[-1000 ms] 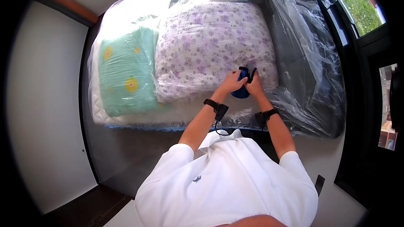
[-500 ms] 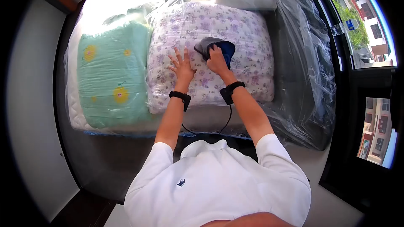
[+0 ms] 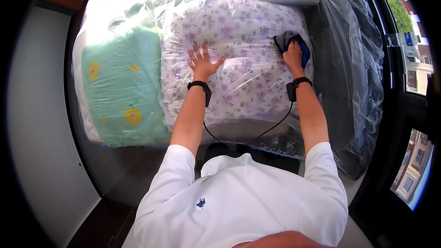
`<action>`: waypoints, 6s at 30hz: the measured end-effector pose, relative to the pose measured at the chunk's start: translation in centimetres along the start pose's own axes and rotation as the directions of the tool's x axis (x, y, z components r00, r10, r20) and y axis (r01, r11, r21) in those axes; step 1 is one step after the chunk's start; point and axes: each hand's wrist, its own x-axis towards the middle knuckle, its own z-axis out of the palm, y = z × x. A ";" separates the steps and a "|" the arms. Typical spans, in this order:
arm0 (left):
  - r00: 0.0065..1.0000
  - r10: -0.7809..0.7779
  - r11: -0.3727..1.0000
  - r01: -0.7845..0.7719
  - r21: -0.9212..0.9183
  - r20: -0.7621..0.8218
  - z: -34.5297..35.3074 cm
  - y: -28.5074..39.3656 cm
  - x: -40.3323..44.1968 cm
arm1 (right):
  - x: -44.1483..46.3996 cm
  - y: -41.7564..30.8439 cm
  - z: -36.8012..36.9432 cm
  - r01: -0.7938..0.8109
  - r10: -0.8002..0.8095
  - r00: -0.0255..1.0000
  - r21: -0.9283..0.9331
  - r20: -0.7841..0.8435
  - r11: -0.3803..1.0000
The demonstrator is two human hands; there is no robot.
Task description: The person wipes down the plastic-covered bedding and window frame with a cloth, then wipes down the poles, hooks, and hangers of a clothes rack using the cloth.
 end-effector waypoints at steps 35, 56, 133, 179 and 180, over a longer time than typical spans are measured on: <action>0.899 0.397 0.883 -0.429 -0.188 -0.186 -6.8 -2.9 -6.3 | -15.2 14.4 0.7 -0.481 0.486 0.874 0.179 0.016 0.858; 0.941 0.206 0.630 0.081 -0.772 0.267 6.1 1.2 -21.9 | -24.9 -8.1 9.5 -0.212 0.104 0.973 0.612 0.208 0.762; 0.942 -0.052 0.943 -0.063 -0.328 -0.332 -18.8 -61.7 -29.5 | -45.4 -62.0 21.9 0.449 -0.514 0.807 0.263 0.291 0.854; 0.985 0.172 0.921 -0.163 -0.354 -0.007 -29.0 -69.4 -21.3 | -47.1 -79.2 22.1 0.704 -0.685 0.695 -0.016 0.219 0.710; 0.962 0.240 0.911 -0.269 -0.314 -0.127 -28.8 -69.4 -21.1 | -47.4 -79.7 23.1 0.713 -0.689 0.695 -0.078 0.205 0.697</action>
